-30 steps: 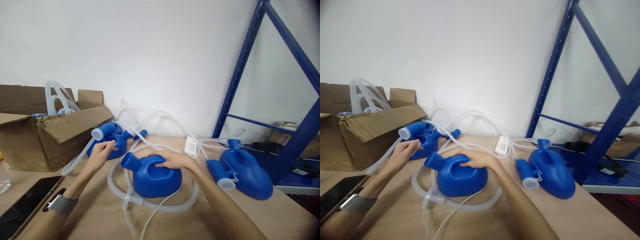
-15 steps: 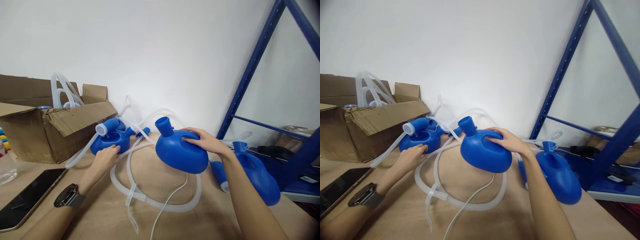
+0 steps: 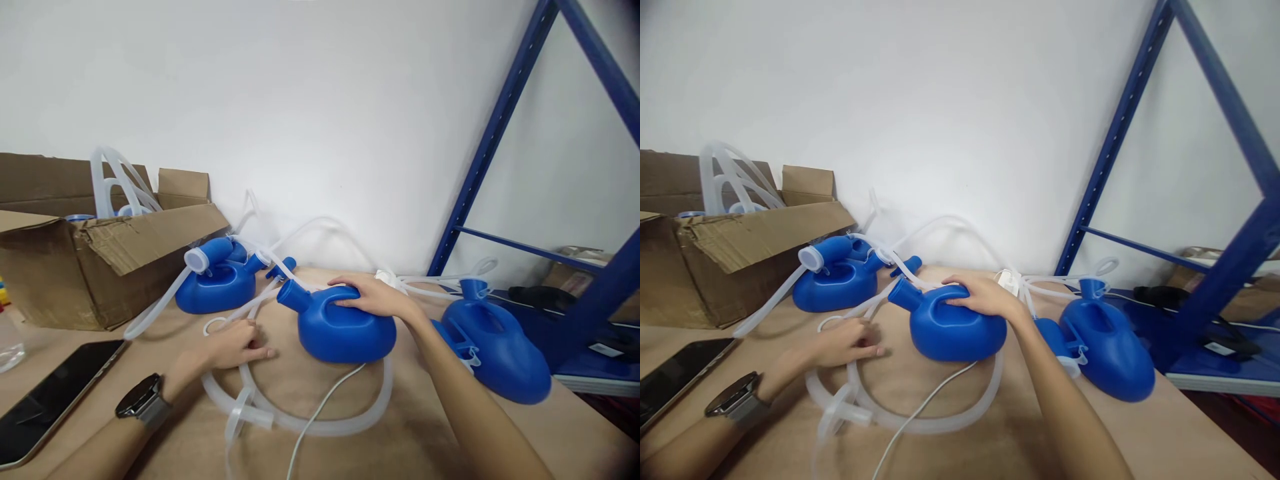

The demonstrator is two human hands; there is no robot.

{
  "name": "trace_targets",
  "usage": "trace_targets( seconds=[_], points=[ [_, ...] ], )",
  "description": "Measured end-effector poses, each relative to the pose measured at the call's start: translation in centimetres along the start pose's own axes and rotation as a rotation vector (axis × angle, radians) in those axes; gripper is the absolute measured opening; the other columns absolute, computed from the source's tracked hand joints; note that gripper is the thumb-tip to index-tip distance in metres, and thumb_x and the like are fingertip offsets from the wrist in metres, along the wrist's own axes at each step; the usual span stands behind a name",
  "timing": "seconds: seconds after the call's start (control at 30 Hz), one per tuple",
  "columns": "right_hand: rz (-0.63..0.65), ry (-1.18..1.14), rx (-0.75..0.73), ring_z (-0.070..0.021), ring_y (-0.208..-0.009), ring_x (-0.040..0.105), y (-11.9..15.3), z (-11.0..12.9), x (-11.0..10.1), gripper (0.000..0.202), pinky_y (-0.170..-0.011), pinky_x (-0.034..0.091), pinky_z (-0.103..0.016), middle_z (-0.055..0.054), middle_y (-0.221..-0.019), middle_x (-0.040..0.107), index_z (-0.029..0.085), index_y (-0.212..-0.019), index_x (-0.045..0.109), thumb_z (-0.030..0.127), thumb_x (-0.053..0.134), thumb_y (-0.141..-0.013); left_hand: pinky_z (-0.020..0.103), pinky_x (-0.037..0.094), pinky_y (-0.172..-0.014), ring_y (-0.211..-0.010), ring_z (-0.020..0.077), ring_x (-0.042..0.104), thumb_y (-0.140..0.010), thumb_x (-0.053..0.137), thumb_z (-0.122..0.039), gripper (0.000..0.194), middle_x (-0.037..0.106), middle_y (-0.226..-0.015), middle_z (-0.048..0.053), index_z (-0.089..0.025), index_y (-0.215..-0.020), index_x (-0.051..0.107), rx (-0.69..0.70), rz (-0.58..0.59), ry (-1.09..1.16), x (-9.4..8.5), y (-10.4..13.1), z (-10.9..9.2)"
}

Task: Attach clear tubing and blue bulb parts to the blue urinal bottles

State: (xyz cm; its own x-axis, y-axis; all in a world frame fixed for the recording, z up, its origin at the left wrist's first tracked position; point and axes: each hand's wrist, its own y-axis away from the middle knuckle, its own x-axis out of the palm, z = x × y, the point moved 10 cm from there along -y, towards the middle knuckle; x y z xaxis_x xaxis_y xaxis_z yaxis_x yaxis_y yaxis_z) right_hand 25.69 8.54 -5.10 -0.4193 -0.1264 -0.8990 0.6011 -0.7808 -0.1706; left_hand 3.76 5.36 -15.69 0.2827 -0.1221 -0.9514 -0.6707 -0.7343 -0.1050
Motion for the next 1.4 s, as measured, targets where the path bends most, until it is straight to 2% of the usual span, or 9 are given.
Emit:
trace_targets(
  seconds=[0.13,0.27,0.43,0.6,0.77,0.87,0.97,1.17,1.4],
  points=[
    [0.014,-0.006,0.042,-0.0344,-0.132,0.059,-1.1,-0.8,2.5,0.06,-0.113,0.044,-0.048,-0.006,-0.146,0.062,0.028,-0.143,0.06,0.058,0.063,-0.091,0.033,0.034,-0.064,-0.06,0.0171,0.047,-0.1,0.042,-0.054,0.055,0.052,-0.06,0.002,-0.021,-0.056,0.043,-0.03,-0.183,0.168,-3.2,0.2,0.0],
    [-0.022,-0.029,0.078,-0.0357,-0.133,0.059,-2.0,-1.3,3.8,0.066,-0.111,0.046,-0.048,-0.007,-0.147,0.061,0.029,-0.148,0.054,0.059,0.065,-0.09,0.03,0.03,-0.058,-0.055,0.0145,0.04,-0.098,0.038,-0.059,0.059,0.043,-0.053,0.0,-0.021,-0.052,0.037,-0.179,-0.417,0.404,-6.2,1.4,2.5],
    [0.037,-0.09,0.07,-0.0349,-0.139,0.053,-2.1,-0.4,4.6,0.075,-0.116,0.042,-0.05,-0.007,-0.153,0.055,0.028,-0.152,0.05,0.065,0.065,-0.088,0.027,0.032,-0.056,-0.056,0.0132,0.04,-0.094,0.045,-0.062,0.059,0.047,-0.054,-0.001,-0.018,-0.055,0.049,-0.228,-0.411,0.5,-6.2,1.5,4.0],
    [0.158,-0.13,0.071,-0.0348,-0.151,0.036,-1.3,0.0,4.3,0.096,-0.126,0.027,-0.05,-0.011,-0.166,0.037,0.024,-0.162,0.032,0.073,0.062,-0.085,0.028,0.04,-0.061,-0.068,0.0181,0.056,-0.094,0.049,-0.055,0.043,0.065,-0.077,0.003,-0.018,-0.078,0.064,-0.302,-0.476,0.234,-6.0,1.6,5.3],
    [0.274,-0.115,0.232,-0.0349,-0.159,0.012,0.2,-3.9,4.2,0.122,-0.129,0.011,-0.052,-0.01,-0.174,0.003,0.024,-0.166,-0.002,0.08,0.063,-0.079,0.038,0.049,-0.084,-0.113,0.0323,0.061,-0.096,0.049,-0.04,0.033,0.066,-0.122,0.013,-0.02,-0.116,0.065,-0.426,-0.482,-0.241,-5.7,2.2,6.5],
    [0.215,-0.194,0.322,-0.0312,-0.16,0.009,0.6,-6.9,3.7,0.102,-0.13,0.009,-0.048,-0.005,-0.174,0.003,0.025,-0.166,0.005,0.083,0.041,-0.09,0.047,0.049,-0.09,-0.123,0.0383,0.057,-0.097,0.046,-0.042,0.048,0.063,-0.133,0.018,-0.017,-0.137,0.055,-0.537,-0.419,-0.304,-5.1,2.4,7.5],
    [0.234,-0.264,0.356,-0.0303,-0.157,0.023,0.7,-9.4,4.7,0.086,-0.128,0.023,-0.046,-0.005,-0.172,0.02,0.024,-0.166,0.017,0.076,0.024,-0.098,0.05,0.049,-0.09,-0.117,0.0392,0.063,-0.097,0.045,-0.045,0.059,0.068,-0.125,0.019,-0.014,-0.146,0.046,-0.655,-0.359,-0.239,-4.2,2.8,8.9],
    [0.26,-0.231,0.31,-0.0343,-0.149,0.041,0.2,-10.9,5.9,0.073,-0.113,0.047,-0.047,-0.005,-0.162,0.044,0.027,-0.152,0.052,0.072,0.041,-0.095,0.046,0.05,-0.095,-0.121,0.0404,0.063,-0.087,0.055,-0.049,0.058,0.067,-0.133,0.021,-0.014,-0.132,0.058,-0.657,-0.34,0.064,-2.7,2.7,10.3],
    [0.075,-0.142,0.282,-0.0359,-0.146,0.042,-0.1,-10.5,3.3,0.071,-0.124,0.029,-0.051,-0.013,-0.158,0.048,0.022,-0.149,0.054,0.067,0.048,-0.094,0.038,0.055,-0.087,-0.106,0.0338,0.071,-0.069,0.072,-0.046,0.061,0.076,-0.116,0.01,-0.019,-0.124,0.067,-0.597,-0.27,0.367,-1.2,1.5,8.9]
  ],
)
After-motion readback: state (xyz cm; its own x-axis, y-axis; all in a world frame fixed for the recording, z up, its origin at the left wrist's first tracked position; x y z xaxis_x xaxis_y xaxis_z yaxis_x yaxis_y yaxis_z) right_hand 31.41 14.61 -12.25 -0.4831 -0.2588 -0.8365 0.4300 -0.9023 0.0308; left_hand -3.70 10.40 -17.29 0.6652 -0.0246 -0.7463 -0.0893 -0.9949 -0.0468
